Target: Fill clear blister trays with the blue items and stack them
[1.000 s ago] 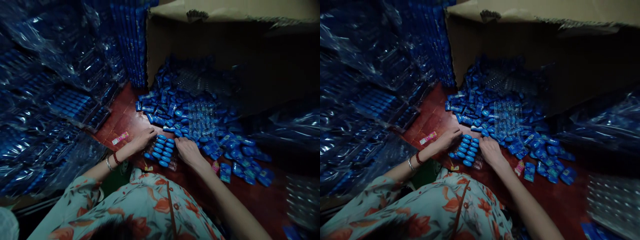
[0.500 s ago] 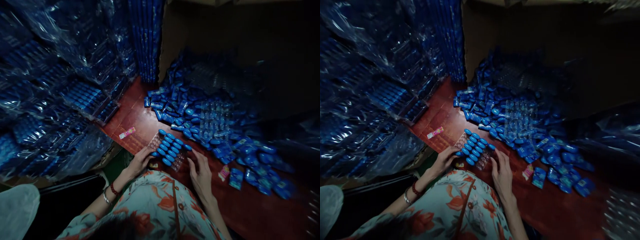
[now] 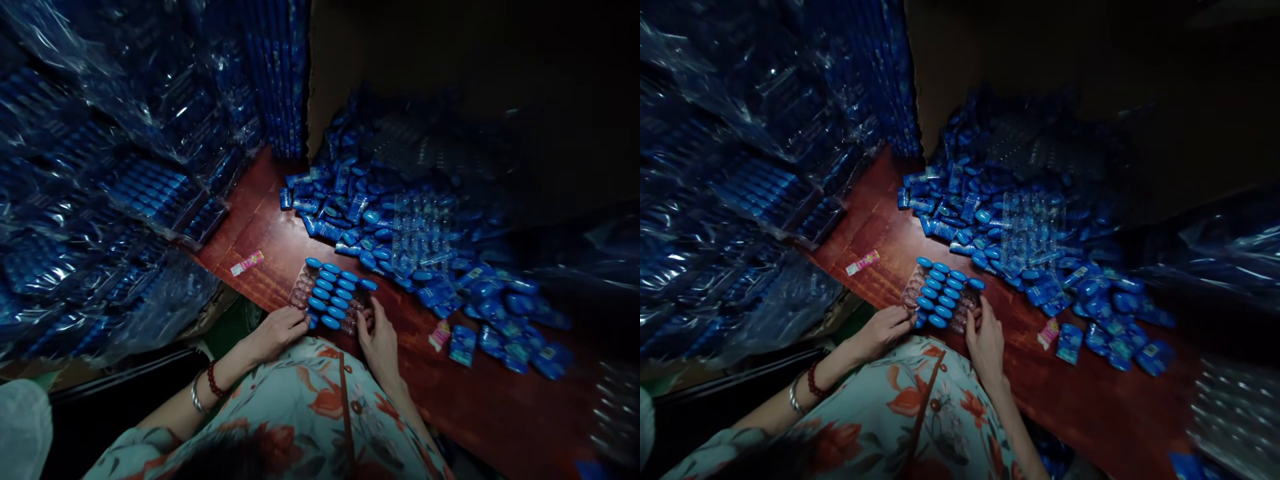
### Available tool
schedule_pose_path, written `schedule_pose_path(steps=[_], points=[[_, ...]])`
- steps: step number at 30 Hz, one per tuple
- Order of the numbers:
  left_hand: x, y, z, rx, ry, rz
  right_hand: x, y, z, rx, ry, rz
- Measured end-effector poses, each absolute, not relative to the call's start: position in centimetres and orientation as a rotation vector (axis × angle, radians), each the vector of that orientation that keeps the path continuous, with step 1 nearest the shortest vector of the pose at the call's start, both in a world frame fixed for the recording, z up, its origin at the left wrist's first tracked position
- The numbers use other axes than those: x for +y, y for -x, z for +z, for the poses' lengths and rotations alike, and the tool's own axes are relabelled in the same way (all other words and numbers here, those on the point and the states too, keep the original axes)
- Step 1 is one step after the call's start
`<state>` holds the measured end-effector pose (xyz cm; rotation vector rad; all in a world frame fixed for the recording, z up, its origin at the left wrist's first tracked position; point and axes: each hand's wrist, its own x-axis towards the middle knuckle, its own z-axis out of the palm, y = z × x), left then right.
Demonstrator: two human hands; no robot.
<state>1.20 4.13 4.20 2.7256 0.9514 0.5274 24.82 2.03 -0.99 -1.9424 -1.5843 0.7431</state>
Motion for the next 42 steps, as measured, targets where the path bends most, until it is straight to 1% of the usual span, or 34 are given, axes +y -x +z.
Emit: schedule_pose_path(steps=[5, 7, 9, 11, 15, 20, 23, 26, 28, 30, 32, 35, 37, 39, 42], points=[[4.8, -2.2, 5.6, 0.795, -2.759, 0.309, 2.8, -24.2, -0.3, -1.654, 2.115, 0.731], [4.9, -2.6, 5.8, 0.793, -2.772, 0.218, 2.8, -24.0, -0.1, -1.657, 2.138, 0.761], [5.0, -2.9, 5.5, 0.830, -2.769, 0.213, 2.7, -23.9, -0.1, -1.660, 2.131, 0.785], [5.1, -2.9, 4.7, 0.884, -2.749, 0.307, 2.7, -23.9, -0.1, -1.657, 2.123, 0.787], [5.2, -2.4, 2.4, 0.957, -2.666, 0.612, 3.0, -24.3, -0.2, -1.646, 2.075, 0.787], [5.4, -2.6, 0.4, 0.910, -2.600, 0.864, 3.1, -25.1, -0.1, -1.536, 1.980, 0.797], [5.7, -3.4, 0.4, 0.875, -2.611, 0.977, 2.8, -25.8, 0.0, -1.509, 1.977, 0.789], [7.1, -4.1, 1.3, 0.961, -2.442, 1.049, 2.7, -26.8, 0.4, -1.491, 1.966, 0.796], [8.4, -4.6, 2.2, 1.131, -2.265, 1.157, 2.8, -27.5, 0.8, -1.411, 1.946, 0.716], [9.5, -5.2, 3.2, 1.197, -2.189, 1.251, 3.1, -28.2, 1.4, -1.309, 1.908, 0.552], [10.0, -5.9, 4.0, 1.046, -2.338, 1.187, 3.7, -28.6, 1.9, -1.312, 1.831, 0.420], [9.5, -7.2, 4.4, 0.793, -2.653, 0.763, 4.9, -28.6, 2.3, -1.563, 1.670, 0.414], [8.9, -8.1, 4.1, 0.835, -2.722, 0.532, 5.9, -28.5, 2.3, -1.727, 1.588, 0.448], [8.6, -8.6, 3.4, 0.916, -2.727, 0.445, 7.0, -28.4, 2.3, -1.822, 1.577, 0.453], [8.6, -8.9, 2.5, 0.936, -2.710, 0.440, 8.1, -28.4, 2.7, -1.912, 1.667, 0.402]])
